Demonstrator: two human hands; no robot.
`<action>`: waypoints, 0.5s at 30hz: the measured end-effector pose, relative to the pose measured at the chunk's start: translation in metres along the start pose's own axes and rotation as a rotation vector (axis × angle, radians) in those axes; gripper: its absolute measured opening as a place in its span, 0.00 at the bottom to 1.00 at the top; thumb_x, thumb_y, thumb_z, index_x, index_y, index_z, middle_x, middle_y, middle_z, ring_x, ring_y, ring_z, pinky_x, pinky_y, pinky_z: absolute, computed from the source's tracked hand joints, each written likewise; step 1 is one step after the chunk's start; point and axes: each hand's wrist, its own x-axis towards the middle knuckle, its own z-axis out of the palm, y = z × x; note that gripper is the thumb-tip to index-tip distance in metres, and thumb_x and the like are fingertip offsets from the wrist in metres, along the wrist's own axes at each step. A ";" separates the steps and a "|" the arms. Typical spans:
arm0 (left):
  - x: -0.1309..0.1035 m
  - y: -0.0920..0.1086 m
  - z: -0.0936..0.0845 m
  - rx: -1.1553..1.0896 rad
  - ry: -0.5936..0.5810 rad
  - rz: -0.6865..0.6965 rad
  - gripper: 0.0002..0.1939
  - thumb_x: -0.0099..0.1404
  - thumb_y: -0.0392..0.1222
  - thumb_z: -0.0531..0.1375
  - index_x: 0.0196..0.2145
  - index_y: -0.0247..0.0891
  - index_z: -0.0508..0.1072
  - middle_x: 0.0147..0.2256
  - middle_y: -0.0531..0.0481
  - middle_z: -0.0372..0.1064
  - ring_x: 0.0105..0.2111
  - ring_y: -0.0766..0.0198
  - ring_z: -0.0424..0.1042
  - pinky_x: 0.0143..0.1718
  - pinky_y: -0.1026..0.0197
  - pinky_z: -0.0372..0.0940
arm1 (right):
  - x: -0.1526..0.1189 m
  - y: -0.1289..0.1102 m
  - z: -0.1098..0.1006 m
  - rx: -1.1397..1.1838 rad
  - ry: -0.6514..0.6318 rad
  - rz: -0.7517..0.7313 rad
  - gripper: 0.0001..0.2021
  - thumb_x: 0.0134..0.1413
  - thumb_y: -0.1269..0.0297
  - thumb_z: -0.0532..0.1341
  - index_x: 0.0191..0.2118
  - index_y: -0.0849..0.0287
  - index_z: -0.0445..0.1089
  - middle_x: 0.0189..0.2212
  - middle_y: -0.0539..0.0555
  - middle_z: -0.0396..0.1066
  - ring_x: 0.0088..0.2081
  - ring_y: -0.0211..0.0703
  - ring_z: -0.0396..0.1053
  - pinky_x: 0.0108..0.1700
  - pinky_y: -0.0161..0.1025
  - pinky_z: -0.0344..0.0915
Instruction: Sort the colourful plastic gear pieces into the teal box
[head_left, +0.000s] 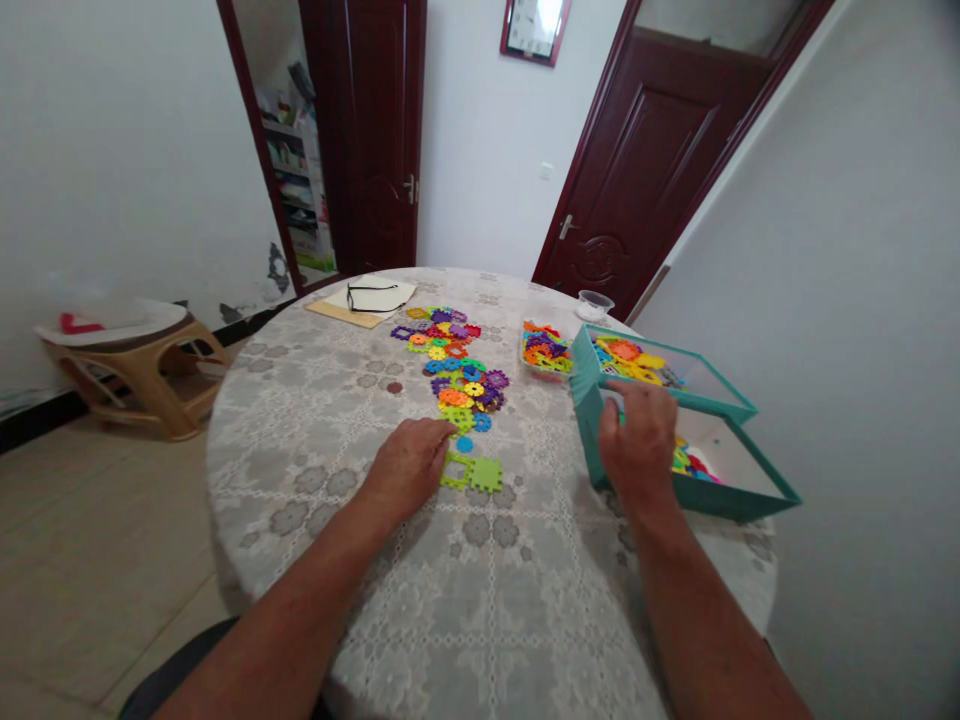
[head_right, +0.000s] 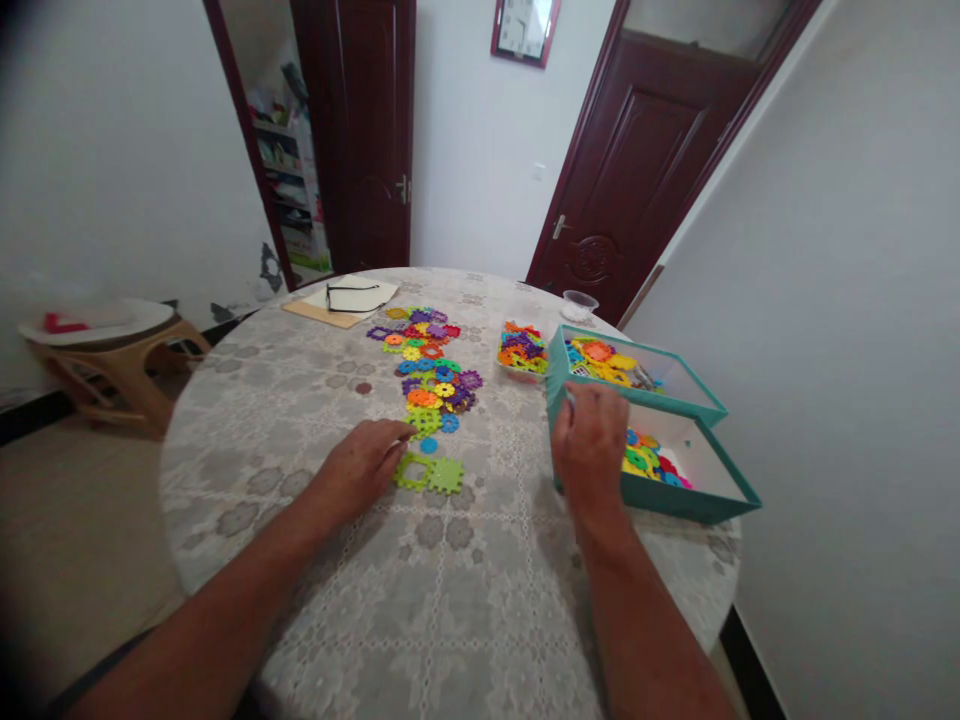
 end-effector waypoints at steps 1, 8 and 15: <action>0.000 0.000 0.002 0.032 -0.027 0.036 0.17 0.71 0.34 0.53 0.52 0.39 0.77 0.50 0.41 0.77 0.51 0.52 0.73 0.58 0.49 0.65 | -0.006 -0.015 0.004 0.096 -0.068 -0.070 0.12 0.69 0.67 0.54 0.51 0.60 0.72 0.46 0.63 0.71 0.52 0.56 0.66 0.59 0.54 0.62; -0.007 0.012 -0.005 0.201 -0.224 0.139 0.19 0.70 0.44 0.62 0.56 0.38 0.75 0.52 0.39 0.73 0.53 0.49 0.68 0.58 0.48 0.64 | -0.055 -0.087 0.026 0.352 -0.703 -0.333 0.20 0.64 0.61 0.64 0.59 0.60 0.69 0.52 0.64 0.70 0.56 0.58 0.65 0.60 0.54 0.64; -0.010 0.011 -0.012 0.219 -0.316 0.102 0.16 0.65 0.48 0.67 0.48 0.39 0.75 0.48 0.41 0.72 0.50 0.49 0.69 0.53 0.50 0.65 | -0.052 -0.085 0.024 0.392 -0.819 -0.216 0.22 0.59 0.62 0.67 0.58 0.58 0.70 0.49 0.60 0.66 0.51 0.53 0.68 0.56 0.49 0.67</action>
